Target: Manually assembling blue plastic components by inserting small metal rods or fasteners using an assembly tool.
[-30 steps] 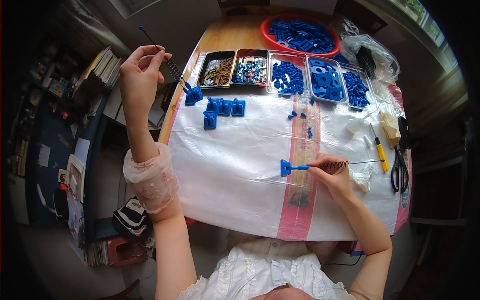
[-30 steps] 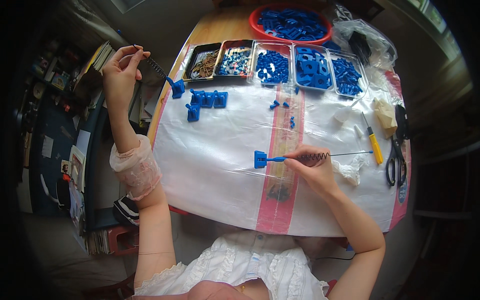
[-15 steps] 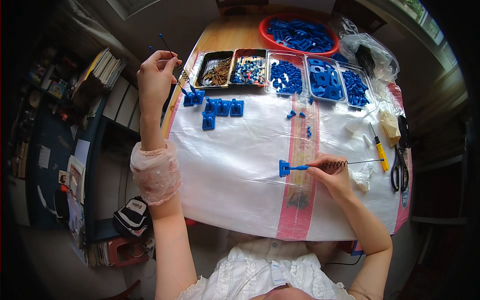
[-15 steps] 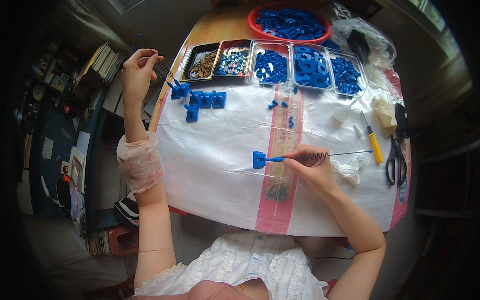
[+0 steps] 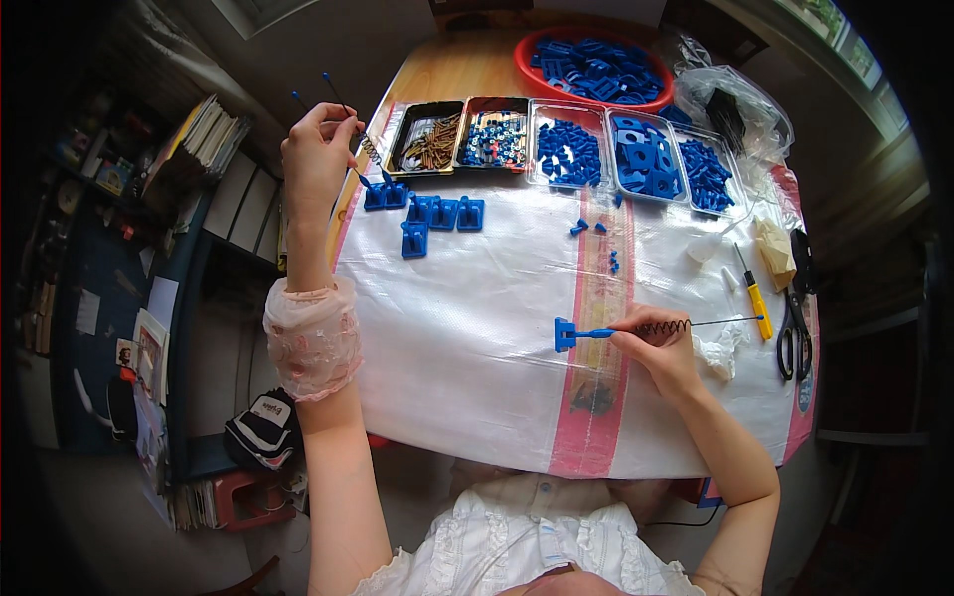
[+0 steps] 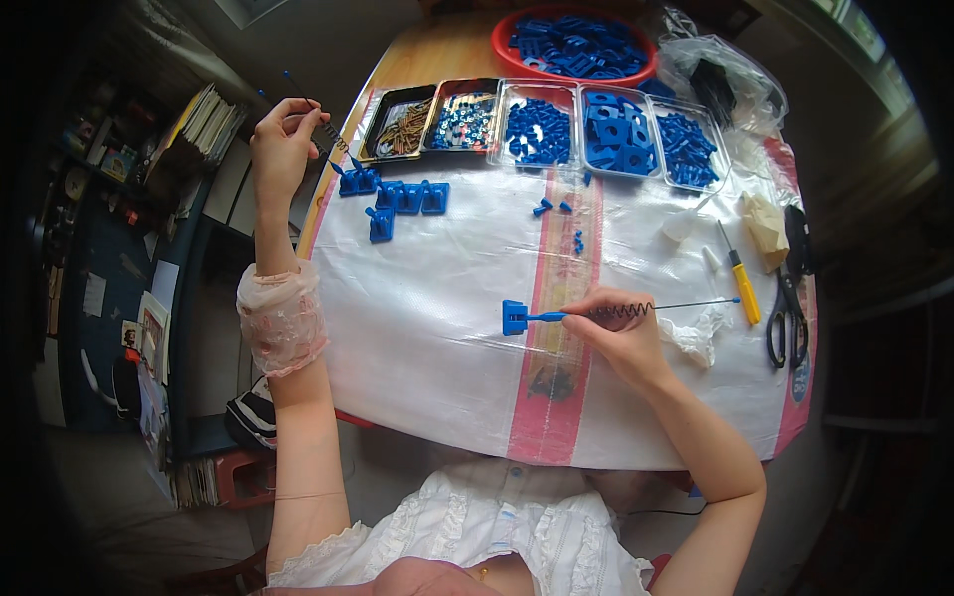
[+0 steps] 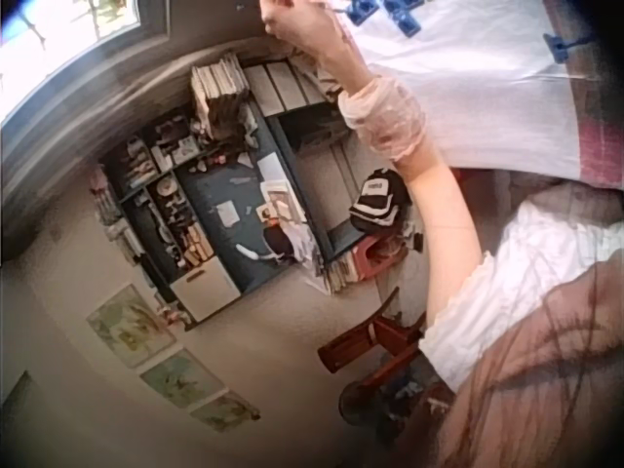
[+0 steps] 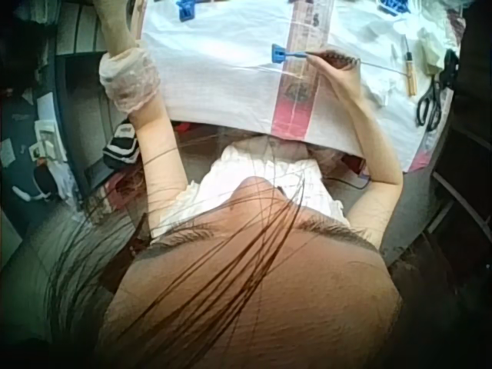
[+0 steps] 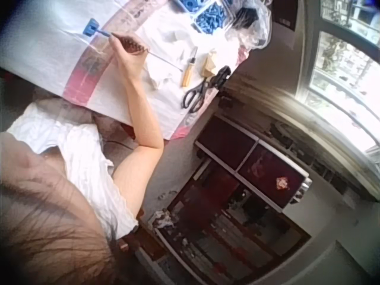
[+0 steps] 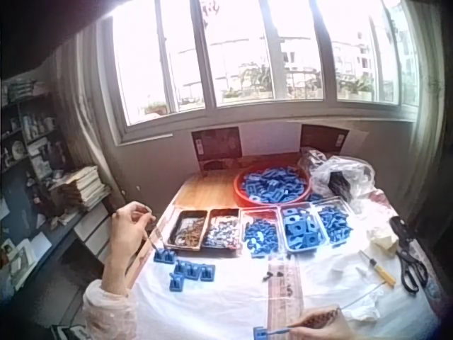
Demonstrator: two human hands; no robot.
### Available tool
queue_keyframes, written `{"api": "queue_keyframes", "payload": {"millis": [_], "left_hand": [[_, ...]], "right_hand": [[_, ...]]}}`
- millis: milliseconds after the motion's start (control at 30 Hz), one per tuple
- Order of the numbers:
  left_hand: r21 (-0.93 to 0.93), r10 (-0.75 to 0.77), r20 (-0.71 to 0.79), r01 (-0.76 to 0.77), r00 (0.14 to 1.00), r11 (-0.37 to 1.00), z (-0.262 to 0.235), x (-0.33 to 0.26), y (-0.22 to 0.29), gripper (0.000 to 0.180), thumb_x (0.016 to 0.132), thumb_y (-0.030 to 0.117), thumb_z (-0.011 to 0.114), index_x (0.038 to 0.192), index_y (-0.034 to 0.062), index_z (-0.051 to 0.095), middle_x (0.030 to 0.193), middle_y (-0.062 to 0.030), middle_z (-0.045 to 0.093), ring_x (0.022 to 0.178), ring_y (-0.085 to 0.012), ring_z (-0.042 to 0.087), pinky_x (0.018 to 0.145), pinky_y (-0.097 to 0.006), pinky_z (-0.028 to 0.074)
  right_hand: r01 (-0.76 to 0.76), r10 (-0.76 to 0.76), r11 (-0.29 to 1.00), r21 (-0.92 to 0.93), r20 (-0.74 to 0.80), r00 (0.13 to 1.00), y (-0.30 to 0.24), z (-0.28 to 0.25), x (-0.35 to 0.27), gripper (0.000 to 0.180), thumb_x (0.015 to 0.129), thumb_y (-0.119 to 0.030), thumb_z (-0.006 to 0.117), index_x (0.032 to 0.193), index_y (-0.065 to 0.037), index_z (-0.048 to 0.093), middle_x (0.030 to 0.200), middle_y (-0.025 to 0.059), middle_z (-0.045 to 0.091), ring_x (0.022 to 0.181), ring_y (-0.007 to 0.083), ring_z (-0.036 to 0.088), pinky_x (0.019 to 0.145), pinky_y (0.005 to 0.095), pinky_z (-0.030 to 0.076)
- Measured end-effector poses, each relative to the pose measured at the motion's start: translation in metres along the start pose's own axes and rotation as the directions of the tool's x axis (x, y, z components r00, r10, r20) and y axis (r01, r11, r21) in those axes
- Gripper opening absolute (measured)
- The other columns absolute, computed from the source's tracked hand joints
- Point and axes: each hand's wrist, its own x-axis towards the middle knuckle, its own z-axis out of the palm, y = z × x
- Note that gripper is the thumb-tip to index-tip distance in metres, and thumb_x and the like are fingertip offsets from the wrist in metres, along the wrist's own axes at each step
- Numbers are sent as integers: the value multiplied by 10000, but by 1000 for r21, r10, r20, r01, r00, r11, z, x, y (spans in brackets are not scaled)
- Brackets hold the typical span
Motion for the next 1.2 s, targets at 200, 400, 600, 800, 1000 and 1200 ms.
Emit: {"api": "queue_keyframes", "payload": {"millis": [200, 400, 600, 800, 1000, 1200], "left_hand": [[25, 3, -6, -3, 1000, 1000, 0, -1, 0, 175, 955, 157, 664, 1070, 31, 702, 934, -51, 772, 513, -53, 592, 527, -206, 480], [50, 15, -37, -13, 999, 999, -2, -4, 9, 212, 952, 162, 669, 1115, 33, 710, 955, -109, 767, 604, -152, 723, 587, -268, 578], [-6, 73, -141, -75, 987, 997, -11, -6, 20, 279, 943, 149, 682, 1204, 51, 679, 1051, -99, 757, 613, -123, 711, 537, -220, 524], [-67, 205, -358, -244, 911, 967, -28, -15, 41, 254, 966, 179, 669, 1191, 60, 677, 1016, -57, 738, 595, -95, 664, 515, -201, 470], [-69, 387, -477, -472, 790, 879, -29, -37, 74, 373, 1012, 350, 614, 761, 79, 663, 595, 20, 562, 472, -35, 432, 463, -217, 275], [-298, 378, -177, -416, 909, 859, -1, -80, 117, 219, 1005, 200, 625, 849, 47, 625, 673, 0, 553, 551, -41, 484, 479, -218, 327]], "right_hand": [[1, -1, 1000, 17, 0, 1000, 0, 0, 0, 94, 838, 50, 744, 932, 39, 744, 859, 38, 691, 772, 69, 620, 676, 205, 477], [-39, 39, 999, 17, -17, 999, -4, 2, -1, 87, 833, 96, 702, 895, 42, 728, 852, 57, 669, 780, 92, 591, 704, 227, 454], [-39, 39, 999, 8, -16, 999, -4, 2, 0, 79, 834, 88, 707, 889, 35, 728, 852, 52, 672, 772, 83, 588, 696, 222, 452], [-48, 48, 999, 6, -21, 999, -7, 4, -1, 75, 836, 84, 711, 891, 36, 728, 837, 43, 662, 766, 78, 584, 688, 217, 448], [-13, 13, 1000, 17, 5, 1000, -1, 0, -1, 92, 845, 34, 745, 937, 37, 738, 878, 31, 688, 794, 65, 619, 698, 205, 481], [-57, 58, 997, 54, -24, 998, -6, -1, -2, 77, 853, 14, 749, 928, 24, 745, 881, 25, 698, 814, 62, 623, 725, 207, 482]]}}
